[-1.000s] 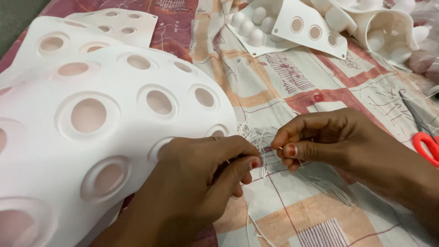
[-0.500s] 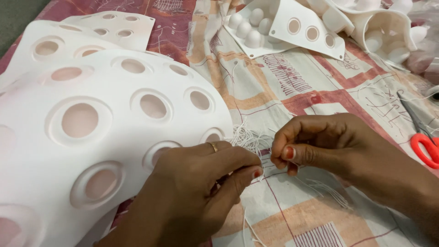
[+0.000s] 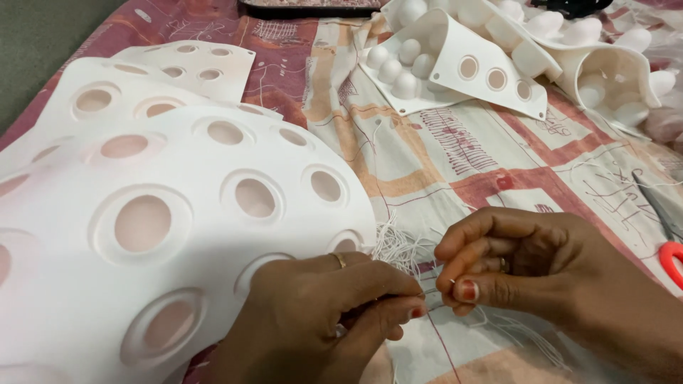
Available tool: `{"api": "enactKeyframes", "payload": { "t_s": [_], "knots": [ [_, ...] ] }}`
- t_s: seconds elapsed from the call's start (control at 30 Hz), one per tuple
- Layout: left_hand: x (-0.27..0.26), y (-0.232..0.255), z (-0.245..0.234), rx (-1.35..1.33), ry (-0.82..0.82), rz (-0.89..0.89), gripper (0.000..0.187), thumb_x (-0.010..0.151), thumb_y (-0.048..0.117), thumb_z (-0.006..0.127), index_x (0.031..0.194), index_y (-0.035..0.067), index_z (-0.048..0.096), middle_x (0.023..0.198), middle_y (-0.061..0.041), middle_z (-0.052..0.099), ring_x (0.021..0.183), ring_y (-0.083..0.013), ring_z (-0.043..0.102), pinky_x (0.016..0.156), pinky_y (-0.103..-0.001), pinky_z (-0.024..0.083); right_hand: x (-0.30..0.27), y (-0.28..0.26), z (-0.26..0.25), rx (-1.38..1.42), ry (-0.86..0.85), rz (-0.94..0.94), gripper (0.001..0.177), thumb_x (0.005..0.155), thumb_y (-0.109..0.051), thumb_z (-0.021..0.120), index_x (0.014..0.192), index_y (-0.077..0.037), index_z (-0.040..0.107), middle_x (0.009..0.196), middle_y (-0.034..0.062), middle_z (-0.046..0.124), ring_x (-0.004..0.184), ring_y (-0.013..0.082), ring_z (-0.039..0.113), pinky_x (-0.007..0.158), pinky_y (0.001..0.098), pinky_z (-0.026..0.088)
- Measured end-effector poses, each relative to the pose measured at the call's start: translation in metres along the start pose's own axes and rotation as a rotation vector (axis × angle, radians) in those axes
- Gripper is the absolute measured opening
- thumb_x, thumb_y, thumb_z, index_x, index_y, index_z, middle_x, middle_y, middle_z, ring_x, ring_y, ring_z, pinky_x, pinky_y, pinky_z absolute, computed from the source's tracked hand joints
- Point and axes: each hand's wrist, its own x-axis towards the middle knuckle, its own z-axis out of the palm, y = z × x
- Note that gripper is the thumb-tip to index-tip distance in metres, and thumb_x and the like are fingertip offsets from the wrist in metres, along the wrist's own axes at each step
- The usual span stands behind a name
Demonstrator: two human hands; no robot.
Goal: Preparing and threading wicks through silicone candle molds.
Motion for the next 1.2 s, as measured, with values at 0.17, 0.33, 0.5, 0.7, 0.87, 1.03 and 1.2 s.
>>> {"api": "enactKeyframes", "payload": {
  "t_s": [0.17, 0.33, 0.5, 0.7, 0.87, 1.03, 1.2],
  "knots": [
    [-0.001, 0.0, 0.003, 0.014, 0.033, -0.025, 0.01, 0.085, 0.02, 0.079, 0.093, 0.015, 0.077, 0.078, -0.001, 0.076, 0.069, -0.015, 0.076, 0.061, -0.027, 0.058, 0.003, 0.008, 0.004, 0.087, -0.003, -0.008, 0.034, 0.089, 0.005, 0.076, 0.12, 0.006, 0.063, 0.098, 0.0191, 0.075, 0.092, 0.0246, 0.077, 0.085, 0.0408, 0.066],
    [-0.002, 0.001, 0.001, 0.075, -0.004, -0.009, 0.01, 0.088, 0.02, 0.077, 0.094, 0.013, 0.077, 0.077, -0.003, 0.075, 0.07, -0.0198, 0.074, 0.062, -0.032, 0.057, 0.005, 0.011, 0.014, 0.146, -0.007, -0.041, 0.035, 0.088, 0.007, 0.077, 0.12, 0.005, 0.061, 0.096, 0.0217, 0.081, 0.091, 0.0263, 0.079, 0.086, 0.0415, 0.066],
    [-0.005, 0.004, 0.002, 0.073, 0.041, 0.073, 0.011, 0.09, 0.018, 0.073, 0.096, 0.009, 0.075, 0.077, -0.005, 0.074, 0.071, -0.0214, 0.073, 0.067, -0.034, 0.055, 0.007, 0.011, 0.02, 0.192, 0.04, -0.064, 0.037, 0.087, 0.004, 0.078, 0.12, 0.005, 0.061, 0.097, 0.0199, 0.081, 0.093, 0.0264, 0.08, 0.088, 0.042, 0.061],
    [-0.003, 0.02, -0.005, 0.092, -0.023, -0.113, 0.014, 0.091, 0.022, 0.073, 0.094, 0.009, 0.077, 0.073, -0.007, 0.074, 0.066, -0.023, 0.073, 0.062, -0.035, 0.054, 0.011, 0.009, 0.027, 0.148, 0.101, -0.053, 0.036, 0.088, -0.002, 0.079, 0.119, 0.004, 0.06, 0.092, 0.019, 0.081, 0.089, 0.0254, 0.078, 0.087, 0.0407, 0.065],
    [-0.003, 0.021, -0.003, 0.098, -0.007, -0.142, 0.014, 0.089, 0.023, 0.074, 0.094, 0.01, 0.077, 0.071, -0.007, 0.073, 0.063, -0.0222, 0.073, 0.06, -0.035, 0.054, 0.012, 0.012, 0.028, 0.131, 0.09, -0.12, 0.033, 0.088, -0.002, 0.078, 0.118, 0.005, 0.064, 0.094, 0.0177, 0.081, 0.089, 0.0251, 0.078, 0.087, 0.0417, 0.064],
    [-0.004, 0.017, -0.003, 0.072, -0.035, -0.158, 0.013, 0.091, 0.024, 0.072, 0.092, 0.011, 0.076, 0.068, -0.003, 0.073, 0.061, -0.0188, 0.073, 0.061, -0.034, 0.055, 0.013, 0.016, 0.024, 0.096, 0.061, -0.162, 0.036, 0.089, -0.002, 0.078, 0.121, 0.003, 0.06, 0.094, 0.0171, 0.08, 0.091, 0.0246, 0.077, 0.087, 0.0422, 0.063],
    [-0.004, 0.016, -0.003, 0.096, -0.036, -0.088, 0.014, 0.092, 0.024, 0.07, 0.091, 0.011, 0.076, 0.065, -0.003, 0.07, 0.06, -0.0198, 0.07, 0.061, -0.035, 0.054, 0.012, 0.017, 0.023, 0.097, 0.087, -0.12, 0.039, 0.089, -0.001, 0.078, 0.123, 0.001, 0.058, 0.095, 0.0176, 0.081, 0.092, 0.0254, 0.078, 0.087, 0.0425, 0.063]
  ]
}}
